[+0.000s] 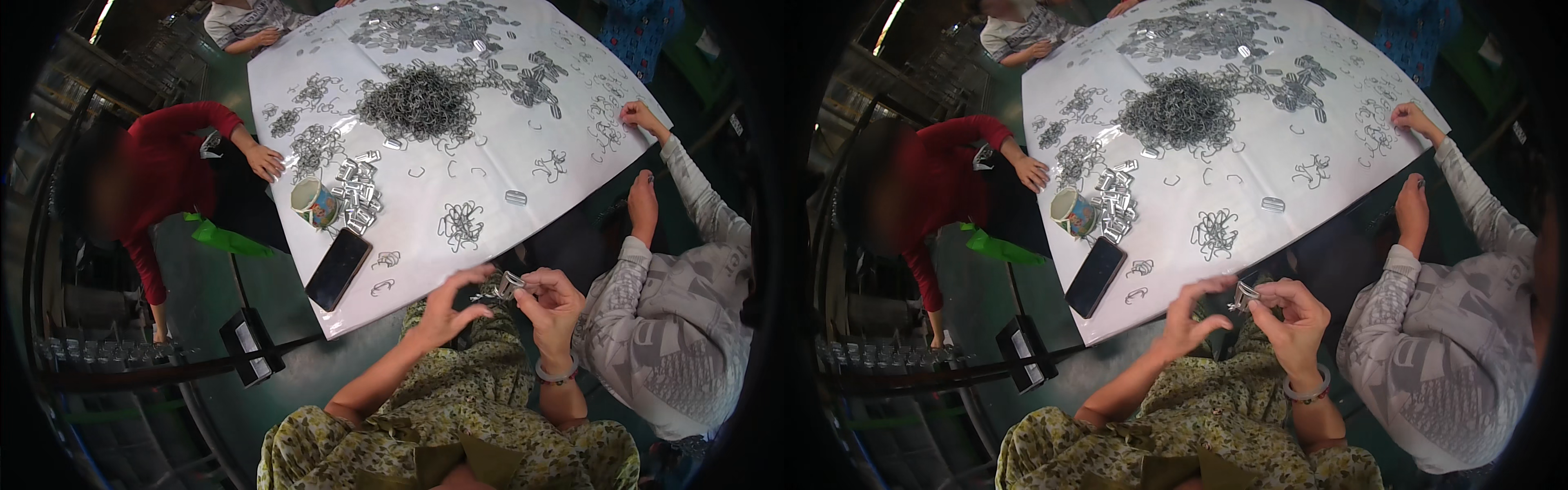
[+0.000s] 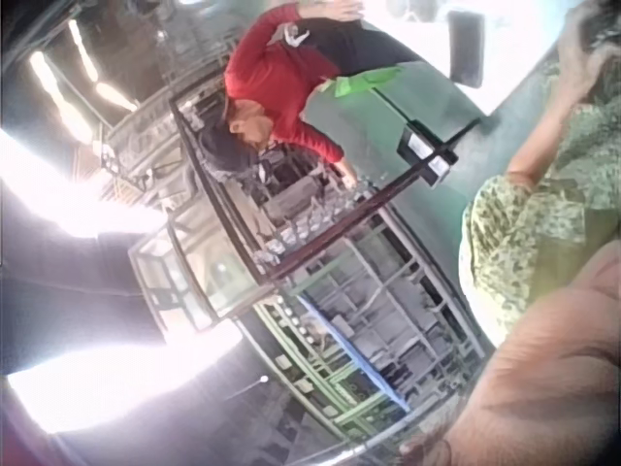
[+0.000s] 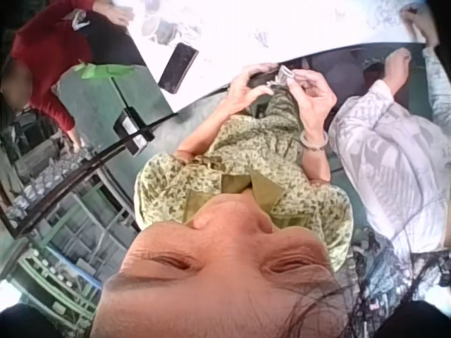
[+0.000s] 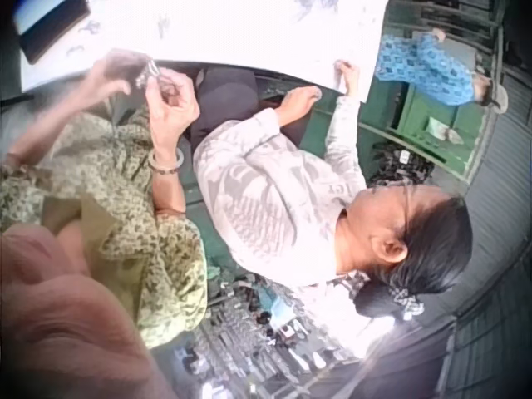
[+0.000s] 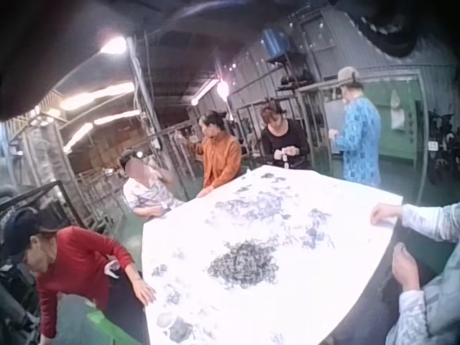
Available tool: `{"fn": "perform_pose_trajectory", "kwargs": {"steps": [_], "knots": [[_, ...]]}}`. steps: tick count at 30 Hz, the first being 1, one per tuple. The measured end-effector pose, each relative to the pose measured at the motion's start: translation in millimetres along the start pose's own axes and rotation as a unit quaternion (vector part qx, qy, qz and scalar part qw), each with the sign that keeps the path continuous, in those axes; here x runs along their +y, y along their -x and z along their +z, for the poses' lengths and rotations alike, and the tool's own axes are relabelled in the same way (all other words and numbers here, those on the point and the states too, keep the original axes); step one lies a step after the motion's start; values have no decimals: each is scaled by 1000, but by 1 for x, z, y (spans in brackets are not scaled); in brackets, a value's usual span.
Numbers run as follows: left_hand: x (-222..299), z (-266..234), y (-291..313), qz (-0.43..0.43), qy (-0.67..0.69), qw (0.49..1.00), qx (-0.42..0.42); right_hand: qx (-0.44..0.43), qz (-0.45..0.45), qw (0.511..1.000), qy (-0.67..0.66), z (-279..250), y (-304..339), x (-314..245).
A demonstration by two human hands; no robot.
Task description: The person assembles keychains by hand at a table with several others. They pick up metal key rings and small rectangular metal pieces, link them together, and place the finished keychains on a nearby rack. The process is repetitive and involves continuous manual dexterity.
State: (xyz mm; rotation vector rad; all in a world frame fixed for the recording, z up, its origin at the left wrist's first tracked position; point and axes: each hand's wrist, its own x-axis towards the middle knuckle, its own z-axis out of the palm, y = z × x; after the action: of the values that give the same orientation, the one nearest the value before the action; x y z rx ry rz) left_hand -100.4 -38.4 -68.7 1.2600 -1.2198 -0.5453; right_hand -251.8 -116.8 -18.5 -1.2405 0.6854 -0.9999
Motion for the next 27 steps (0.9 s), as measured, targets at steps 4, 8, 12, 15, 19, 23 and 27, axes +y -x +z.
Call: {"fn": "perform_pose_trajectory", "kwargs": {"steps": [4,8,12,15,19,23,27], "knots": [[-64,-57,-46,7,-199,980,29,-13,-43,999,20,-2,-4,-3],[-137,-113,-110,46,-415,909,-9,-6,-16,998,61,-4,-9,-4],[-155,-124,-125,16,-481,870,-109,21,37,996,82,-3,-11,-11],[-143,-109,-128,-1,-467,882,-66,21,-3,998,57,-7,-16,-8],[-95,-74,-112,-64,-308,947,69,36,-16,997,69,-8,-23,-2],[-25,-35,-85,-163,52,984,54,30,7,999,42,-11,-24,5],[43,-4,-52,-176,185,967,7,18,22,1000,1,-17,-19,14]]}}
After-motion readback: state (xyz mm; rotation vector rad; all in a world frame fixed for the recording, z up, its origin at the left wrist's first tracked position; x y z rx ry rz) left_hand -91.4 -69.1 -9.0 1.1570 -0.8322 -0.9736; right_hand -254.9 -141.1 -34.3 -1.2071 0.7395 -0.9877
